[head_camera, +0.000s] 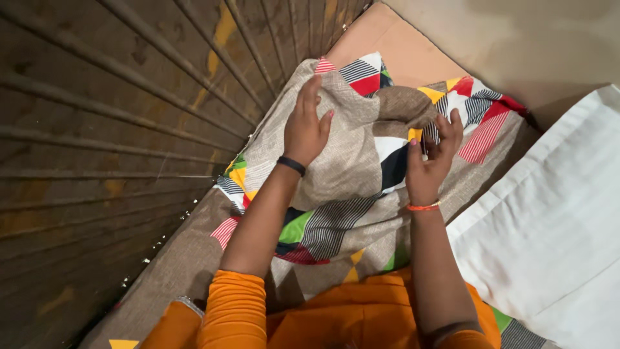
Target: The person sits on a bed and folds a large, patterned bed sheet by hand. They smooth the fabric, fold it in half, and then fold it again into a smaller rectangle. A white pillow is moved aside to facilitate the folding process.
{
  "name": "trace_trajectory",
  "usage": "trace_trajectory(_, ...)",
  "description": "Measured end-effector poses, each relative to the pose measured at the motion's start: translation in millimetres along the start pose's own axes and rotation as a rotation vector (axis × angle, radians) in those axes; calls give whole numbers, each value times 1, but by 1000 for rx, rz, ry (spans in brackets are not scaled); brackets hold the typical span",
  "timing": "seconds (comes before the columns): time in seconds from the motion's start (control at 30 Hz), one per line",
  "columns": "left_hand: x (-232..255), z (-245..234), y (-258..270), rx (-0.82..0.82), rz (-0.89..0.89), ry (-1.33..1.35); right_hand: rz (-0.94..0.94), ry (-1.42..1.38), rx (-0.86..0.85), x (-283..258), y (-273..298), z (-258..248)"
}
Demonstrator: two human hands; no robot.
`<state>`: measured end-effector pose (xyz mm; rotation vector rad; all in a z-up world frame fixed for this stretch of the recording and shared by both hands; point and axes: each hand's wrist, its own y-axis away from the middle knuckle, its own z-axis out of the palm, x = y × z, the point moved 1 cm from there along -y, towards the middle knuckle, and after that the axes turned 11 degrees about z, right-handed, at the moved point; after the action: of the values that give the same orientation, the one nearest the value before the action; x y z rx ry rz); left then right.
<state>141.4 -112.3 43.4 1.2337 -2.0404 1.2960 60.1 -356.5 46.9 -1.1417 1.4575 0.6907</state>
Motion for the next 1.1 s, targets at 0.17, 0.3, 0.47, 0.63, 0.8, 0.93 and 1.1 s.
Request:
trace_trajectory(0.17, -18, 13, -13, 57, 193, -206, -38, 219, 36, 6, 1, 9)
trace_trajectory(0.3, -42, 47, -62, -86, 123, -320, -98, 242, 92, 24, -4, 12)
trace_trajectory(0.47, -71, 102, -82, -718, -155, -430, -70, 189, 103, 36, -11, 11)
trace_trajectory(0.63, -76, 117, -121, -563, -14, -581, -36, 191, 121, 33, -15, 12)
trace_trajectory(0.8, -41, 86, -159, -16, -66, -102, -89, 155, 146, 31, -22, 15)
trace_trajectory(0.93, -25, 64, -145, -45, 277, -117, -121, 228, 168, 27, -25, 15)
trace_trajectory(1.1, -34, 75, -107, -280, 227, -302, -110, 190, 185, 22, -33, 12)
